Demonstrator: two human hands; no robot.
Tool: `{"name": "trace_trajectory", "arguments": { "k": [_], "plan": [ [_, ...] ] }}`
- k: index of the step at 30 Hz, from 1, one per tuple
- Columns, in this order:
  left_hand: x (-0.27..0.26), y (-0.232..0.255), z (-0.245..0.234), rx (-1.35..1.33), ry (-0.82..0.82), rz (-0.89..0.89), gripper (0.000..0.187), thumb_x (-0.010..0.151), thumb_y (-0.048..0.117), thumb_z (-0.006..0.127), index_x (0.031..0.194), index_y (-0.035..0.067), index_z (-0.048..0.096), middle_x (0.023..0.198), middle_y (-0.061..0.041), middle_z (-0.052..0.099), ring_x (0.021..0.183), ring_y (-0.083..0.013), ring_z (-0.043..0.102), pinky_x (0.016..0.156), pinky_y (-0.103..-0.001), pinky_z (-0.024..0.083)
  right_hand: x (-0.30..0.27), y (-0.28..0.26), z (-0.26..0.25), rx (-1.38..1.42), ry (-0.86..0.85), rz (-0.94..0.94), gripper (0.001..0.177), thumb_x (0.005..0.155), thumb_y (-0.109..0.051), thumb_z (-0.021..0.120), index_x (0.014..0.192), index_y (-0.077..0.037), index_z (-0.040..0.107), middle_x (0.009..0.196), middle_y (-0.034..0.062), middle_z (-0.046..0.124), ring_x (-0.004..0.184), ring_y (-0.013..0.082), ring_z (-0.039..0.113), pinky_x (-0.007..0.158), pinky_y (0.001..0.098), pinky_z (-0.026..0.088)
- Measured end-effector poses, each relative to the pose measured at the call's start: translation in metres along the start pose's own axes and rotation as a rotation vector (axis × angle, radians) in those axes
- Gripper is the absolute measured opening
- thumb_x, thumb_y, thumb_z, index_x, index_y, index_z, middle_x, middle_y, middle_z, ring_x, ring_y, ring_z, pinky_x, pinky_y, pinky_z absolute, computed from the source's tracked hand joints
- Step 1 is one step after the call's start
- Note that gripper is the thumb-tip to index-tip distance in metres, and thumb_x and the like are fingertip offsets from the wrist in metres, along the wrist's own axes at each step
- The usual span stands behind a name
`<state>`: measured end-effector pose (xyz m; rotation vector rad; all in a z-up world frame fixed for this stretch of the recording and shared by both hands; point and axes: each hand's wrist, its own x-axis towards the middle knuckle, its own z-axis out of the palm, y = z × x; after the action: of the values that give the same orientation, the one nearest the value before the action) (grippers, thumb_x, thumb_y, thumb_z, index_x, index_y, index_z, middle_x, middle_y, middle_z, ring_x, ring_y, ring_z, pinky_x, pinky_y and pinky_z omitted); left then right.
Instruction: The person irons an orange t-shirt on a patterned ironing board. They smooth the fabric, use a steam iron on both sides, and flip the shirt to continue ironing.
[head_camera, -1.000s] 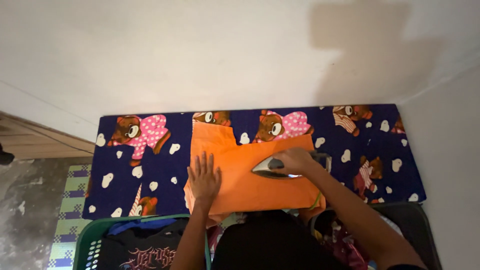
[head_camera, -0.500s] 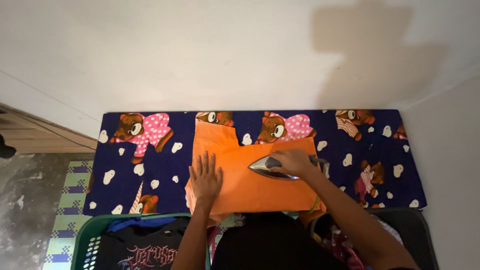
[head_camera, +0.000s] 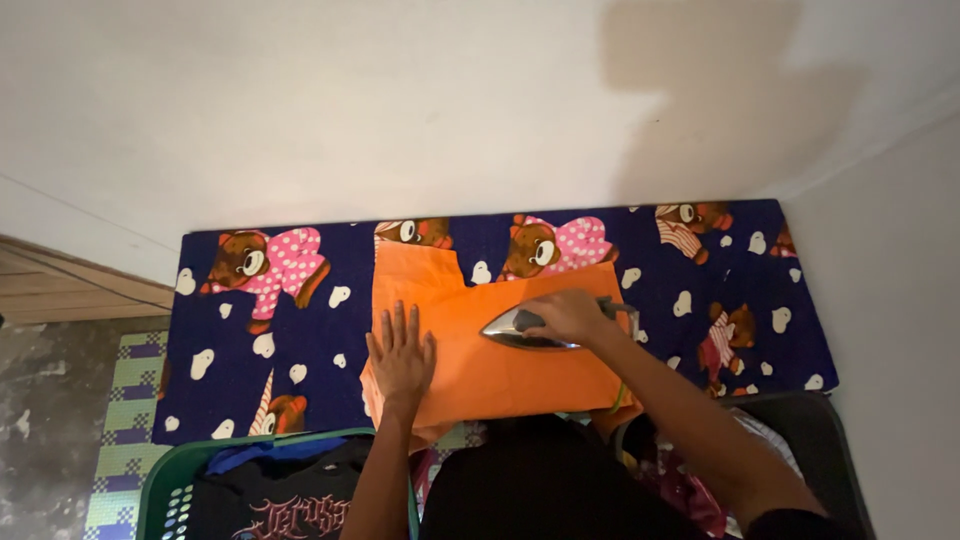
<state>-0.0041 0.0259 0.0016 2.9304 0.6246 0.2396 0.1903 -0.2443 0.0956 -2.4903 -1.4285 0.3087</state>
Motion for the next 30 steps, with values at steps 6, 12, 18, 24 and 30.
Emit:
{"name": "trace_trajectory", "arguments": {
  "k": [6, 12, 18, 24, 30],
  "plan": [
    [0.0, 0.0, 0.0, -0.007, 0.038, 0.013, 0.061, 0.101, 0.046, 0.041, 0.157, 0.021, 0.04, 0.168, -0.007, 0.028, 0.155, -0.0304, 0.024, 0.121, -0.061, 0.018, -0.002, 0.026, -0.007, -0.017, 0.053, 0.007, 0.048, 0.078, -0.053, 0.078, 0.114, -0.021, 0.074, 0.097, 0.0075, 0.076, 0.084, 0.031, 0.073, 0.072, 0.0445, 0.057],
    [0.0, 0.001, -0.003, -0.011, 0.045, 0.017, 0.062, 0.101, 0.046, 0.042, 0.158, 0.019, 0.04, 0.168, -0.008, 0.03, 0.155, -0.0309, 0.025, 0.121, -0.062, 0.018, 0.003, 0.039, -0.027, -0.123, -0.008, 0.186, 0.049, 0.077, -0.052, 0.078, 0.118, -0.025, 0.072, 0.095, 0.0045, 0.077, 0.082, 0.0281, 0.074, 0.071, 0.044, 0.057],
    [-0.002, 0.001, -0.002, -0.01, 0.016, 0.006, 0.063, 0.101, 0.046, 0.041, 0.158, 0.021, 0.039, 0.168, -0.008, 0.029, 0.156, -0.0301, 0.024, 0.122, -0.061, 0.017, -0.013, 0.036, -0.01, -0.038, 0.145, 0.014, 0.047, 0.075, -0.052, 0.081, 0.112, -0.023, 0.074, 0.096, 0.0066, 0.077, 0.083, 0.0296, 0.073, 0.072, 0.0433, 0.057],
    [0.002, -0.001, 0.0, -0.005, -0.007, 0.009, 0.064, 0.101, 0.047, 0.04, 0.159, 0.022, 0.036, 0.169, -0.007, 0.025, 0.156, -0.0295, 0.021, 0.122, -0.06, 0.015, -0.05, 0.01, -0.009, 0.0, 0.118, -0.233, 0.043, 0.08, -0.051, 0.08, 0.108, -0.018, 0.074, 0.1, 0.0041, 0.077, 0.085, 0.0288, 0.074, 0.072, 0.0418, 0.057],
    [0.001, -0.003, 0.005, 0.015, -0.019, 0.012, 0.065, 0.101, 0.049, 0.037, 0.16, 0.022, 0.034, 0.17, -0.006, 0.024, 0.156, -0.0294, 0.019, 0.122, -0.06, 0.014, -0.07, -0.004, -0.003, -0.002, -0.152, -0.154, 0.043, 0.081, -0.05, 0.077, 0.111, -0.02, 0.074, 0.1, 0.0011, 0.079, 0.083, 0.0257, 0.075, 0.073, 0.0422, 0.057]
  ]
}}
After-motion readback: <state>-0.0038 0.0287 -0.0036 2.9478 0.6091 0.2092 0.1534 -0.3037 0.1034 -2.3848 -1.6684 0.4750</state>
